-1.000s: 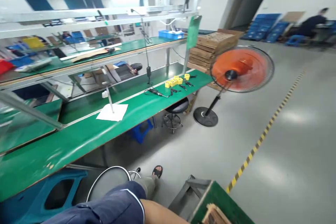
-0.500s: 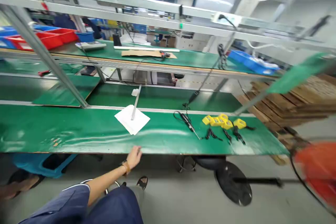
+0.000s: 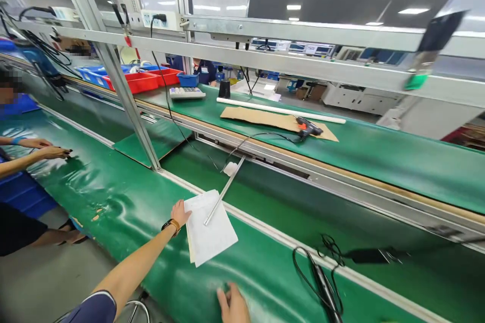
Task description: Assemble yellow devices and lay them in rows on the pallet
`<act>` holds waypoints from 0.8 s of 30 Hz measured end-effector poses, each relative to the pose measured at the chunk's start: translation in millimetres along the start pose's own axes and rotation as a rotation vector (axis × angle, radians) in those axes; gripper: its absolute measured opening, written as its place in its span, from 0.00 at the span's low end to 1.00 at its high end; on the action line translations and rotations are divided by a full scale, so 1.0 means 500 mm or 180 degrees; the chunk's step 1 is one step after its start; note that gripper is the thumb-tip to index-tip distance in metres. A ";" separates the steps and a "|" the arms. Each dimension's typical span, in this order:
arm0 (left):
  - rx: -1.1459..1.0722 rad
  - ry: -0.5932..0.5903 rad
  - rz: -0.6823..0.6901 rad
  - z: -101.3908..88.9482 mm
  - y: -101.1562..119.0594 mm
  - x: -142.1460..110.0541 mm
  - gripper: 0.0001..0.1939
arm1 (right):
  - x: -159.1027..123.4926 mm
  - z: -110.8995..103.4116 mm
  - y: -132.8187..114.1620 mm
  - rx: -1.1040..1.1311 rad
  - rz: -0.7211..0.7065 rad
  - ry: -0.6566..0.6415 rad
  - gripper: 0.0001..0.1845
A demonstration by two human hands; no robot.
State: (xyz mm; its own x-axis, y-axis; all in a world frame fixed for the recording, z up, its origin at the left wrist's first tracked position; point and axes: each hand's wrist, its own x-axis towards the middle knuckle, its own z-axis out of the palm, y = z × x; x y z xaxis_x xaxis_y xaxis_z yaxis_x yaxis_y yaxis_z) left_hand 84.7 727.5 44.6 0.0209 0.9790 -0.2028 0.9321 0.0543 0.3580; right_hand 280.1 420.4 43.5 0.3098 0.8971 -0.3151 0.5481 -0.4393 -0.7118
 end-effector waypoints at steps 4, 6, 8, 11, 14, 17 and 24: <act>0.0238 -0.0175 -0.0082 0.008 0.014 0.039 0.32 | 0.231 -0.002 -0.152 -0.0565 -0.0060 -0.0653 0.28; 0.0381 -0.0279 -0.0108 0.006 0.017 0.046 0.29 | 0.308 0.006 -0.217 -0.0724 0.0042 -0.0671 0.29; 0.0500 -0.0404 -0.0150 0.001 0.020 0.047 0.24 | 0.360 0.019 -0.258 -0.0747 0.0106 -0.0646 0.31; 0.0550 -0.0588 -0.0219 -0.007 0.022 0.032 0.15 | 0.404 0.038 -0.281 -0.0723 0.0165 -0.0655 0.28; 0.0432 -0.0653 -0.0316 -0.015 0.012 -0.014 0.15 | 0.418 0.040 -0.284 -0.0696 0.0248 -0.0690 0.21; 0.0223 -0.0607 -0.0509 -0.031 -0.022 -0.086 0.18 | 0.414 0.016 -0.279 -0.0651 0.0312 -0.0694 0.20; -0.1172 -0.0188 -0.0967 -0.146 -0.138 -0.312 0.24 | 0.376 -0.063 -0.278 -0.0851 0.0475 -0.0861 0.31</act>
State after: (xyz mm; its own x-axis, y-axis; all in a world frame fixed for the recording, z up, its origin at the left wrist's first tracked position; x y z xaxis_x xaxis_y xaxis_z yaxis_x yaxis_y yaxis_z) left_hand -9.5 585.6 118.2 -0.2022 0.8958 -0.3959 0.7094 0.4127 0.5714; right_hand 286.8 648.5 103.2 0.2051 0.7870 -0.5818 0.7062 -0.5306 -0.4687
